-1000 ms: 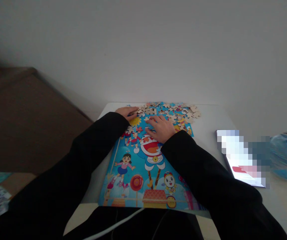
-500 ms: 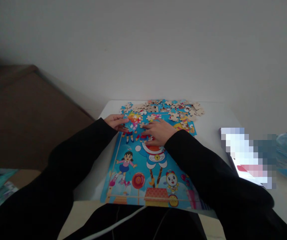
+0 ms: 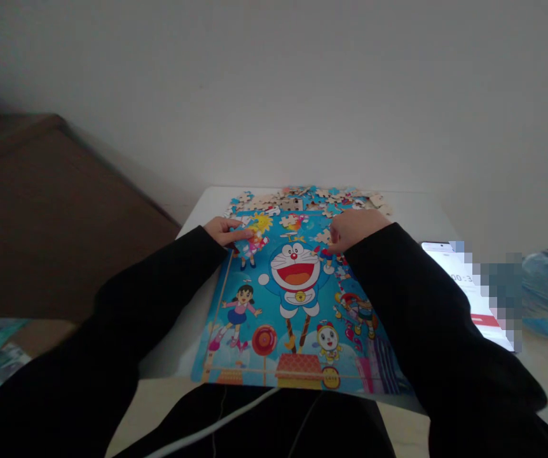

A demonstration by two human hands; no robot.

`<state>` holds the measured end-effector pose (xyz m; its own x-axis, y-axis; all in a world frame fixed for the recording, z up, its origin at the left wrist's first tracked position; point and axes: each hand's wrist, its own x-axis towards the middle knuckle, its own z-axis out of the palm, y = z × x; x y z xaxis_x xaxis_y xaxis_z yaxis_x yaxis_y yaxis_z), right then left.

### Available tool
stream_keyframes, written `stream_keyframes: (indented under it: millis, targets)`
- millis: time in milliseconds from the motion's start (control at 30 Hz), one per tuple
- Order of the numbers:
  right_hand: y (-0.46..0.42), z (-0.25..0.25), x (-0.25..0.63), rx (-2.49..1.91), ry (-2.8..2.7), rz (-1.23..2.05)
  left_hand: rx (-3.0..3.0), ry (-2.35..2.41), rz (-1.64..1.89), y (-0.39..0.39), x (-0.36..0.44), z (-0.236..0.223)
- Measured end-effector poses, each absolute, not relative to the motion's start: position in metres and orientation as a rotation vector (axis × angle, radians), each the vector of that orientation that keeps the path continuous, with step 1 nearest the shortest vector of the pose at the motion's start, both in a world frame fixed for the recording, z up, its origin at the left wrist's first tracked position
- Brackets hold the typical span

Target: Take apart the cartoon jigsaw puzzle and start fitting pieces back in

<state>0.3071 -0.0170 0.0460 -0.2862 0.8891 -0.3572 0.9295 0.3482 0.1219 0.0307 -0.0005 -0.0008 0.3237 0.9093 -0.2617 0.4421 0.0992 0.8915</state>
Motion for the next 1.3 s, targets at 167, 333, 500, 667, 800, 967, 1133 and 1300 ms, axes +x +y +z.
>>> stream_keyframes:
  millis: [167, 333, 500, 667, 800, 967, 1133, 1300]
  targets:
    - [-0.013, 0.033, 0.295, 1.645, 2.57, -0.122, 2.01, 1.421, 0.291, 0.024, 0.053, -0.003]
    - [-0.005, -0.011, 0.272, 1.396, 2.894, -0.003, 2.065, 1.378, 0.232, 0.032, 0.058, -0.006]
    - [-0.012, 0.004, 0.27, 1.303, 2.822, -0.122, 1.915, 1.378, 0.223, 0.034, 0.05, -0.015]
    - [-0.02, 0.029, 0.272, 1.4, 2.788, -0.106, 1.83, 1.295, 0.344, 0.041, 0.049, -0.028]
    - [-0.015, 0.012, 0.272, 1.445, 2.976, -0.103, 1.861, 1.134, 0.435, 0.039, 0.052, -0.034]
    - [-0.007, -0.009, 0.276, 1.417, 3.063, -0.19, 2.011, 1.117, 0.577, 0.029, 0.058, -0.036]
    - [-0.002, -0.018, 0.28, 1.472, 3.004, -0.302, 2.387, 1.172, 0.642, 0.025, 0.06, -0.038]
    - [0.001, 0.004, 0.289, 1.501, 2.975, -0.2, 2.599, 1.348, 0.807, 0.026, 0.054, -0.034]
